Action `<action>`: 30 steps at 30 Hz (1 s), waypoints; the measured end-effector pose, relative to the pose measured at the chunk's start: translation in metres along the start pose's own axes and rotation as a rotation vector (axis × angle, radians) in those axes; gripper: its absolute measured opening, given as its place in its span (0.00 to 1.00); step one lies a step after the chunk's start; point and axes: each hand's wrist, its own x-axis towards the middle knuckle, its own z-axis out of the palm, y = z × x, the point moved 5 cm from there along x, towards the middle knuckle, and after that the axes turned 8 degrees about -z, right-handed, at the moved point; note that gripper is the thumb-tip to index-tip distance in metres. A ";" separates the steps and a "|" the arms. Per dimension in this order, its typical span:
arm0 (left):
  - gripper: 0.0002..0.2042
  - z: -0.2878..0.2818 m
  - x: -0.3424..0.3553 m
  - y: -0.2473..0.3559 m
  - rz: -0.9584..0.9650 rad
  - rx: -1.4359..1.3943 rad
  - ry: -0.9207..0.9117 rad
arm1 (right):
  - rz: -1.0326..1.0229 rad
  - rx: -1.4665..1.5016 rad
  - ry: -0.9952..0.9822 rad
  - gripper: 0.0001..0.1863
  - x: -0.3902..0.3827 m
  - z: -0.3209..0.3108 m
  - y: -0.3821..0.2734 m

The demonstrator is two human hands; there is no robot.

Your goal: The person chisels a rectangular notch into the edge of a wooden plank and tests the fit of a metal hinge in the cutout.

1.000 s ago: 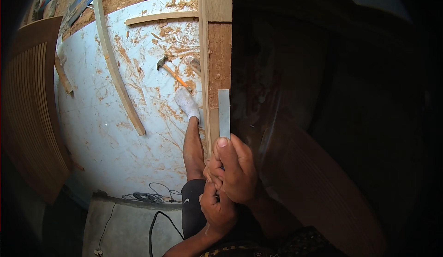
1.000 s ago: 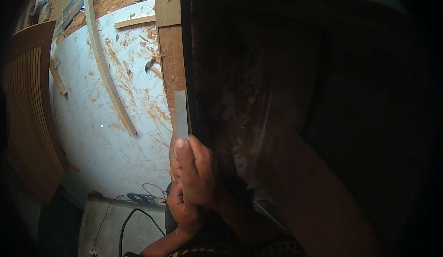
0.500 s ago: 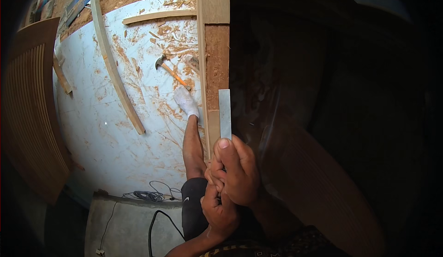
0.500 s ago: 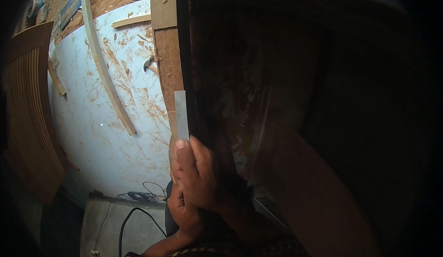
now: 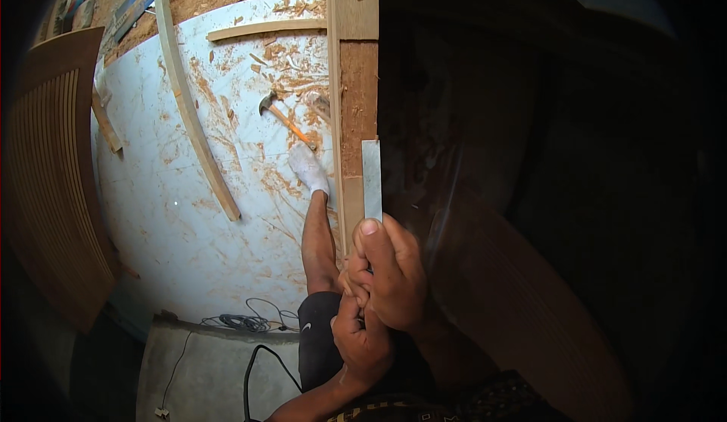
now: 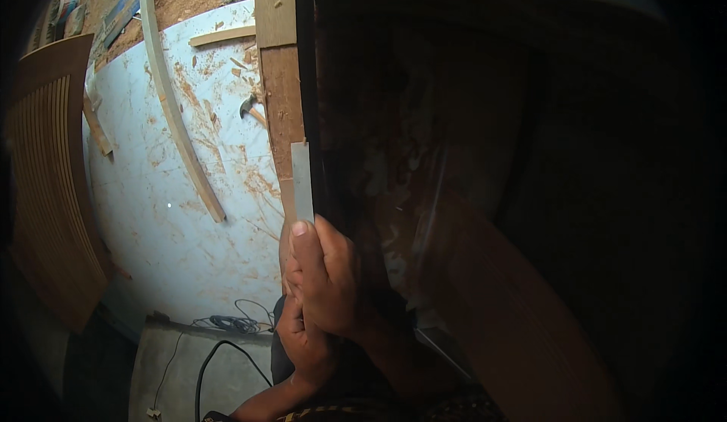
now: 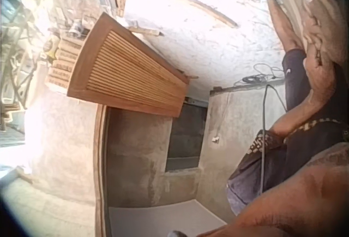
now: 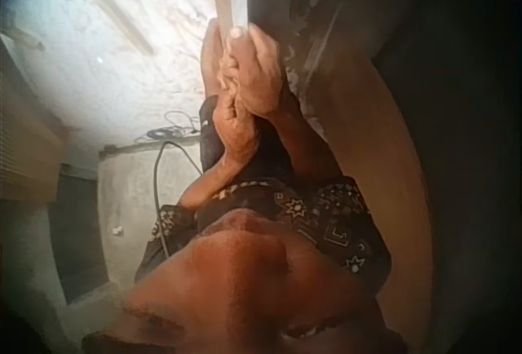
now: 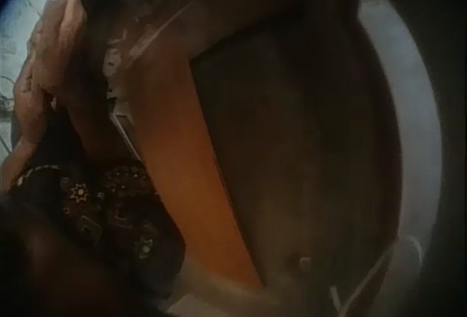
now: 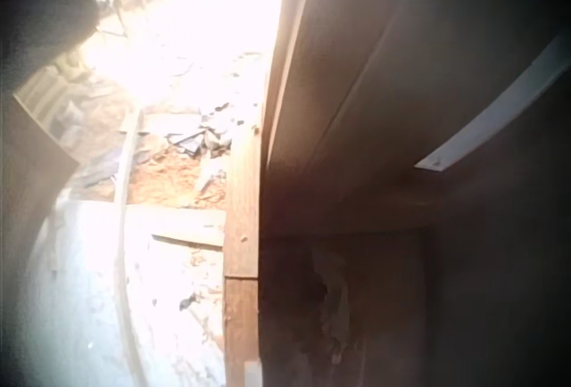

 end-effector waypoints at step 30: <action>0.15 -0.011 0.037 0.006 0.201 0.149 -0.104 | -0.094 0.027 -0.007 0.22 -0.001 -0.044 -0.024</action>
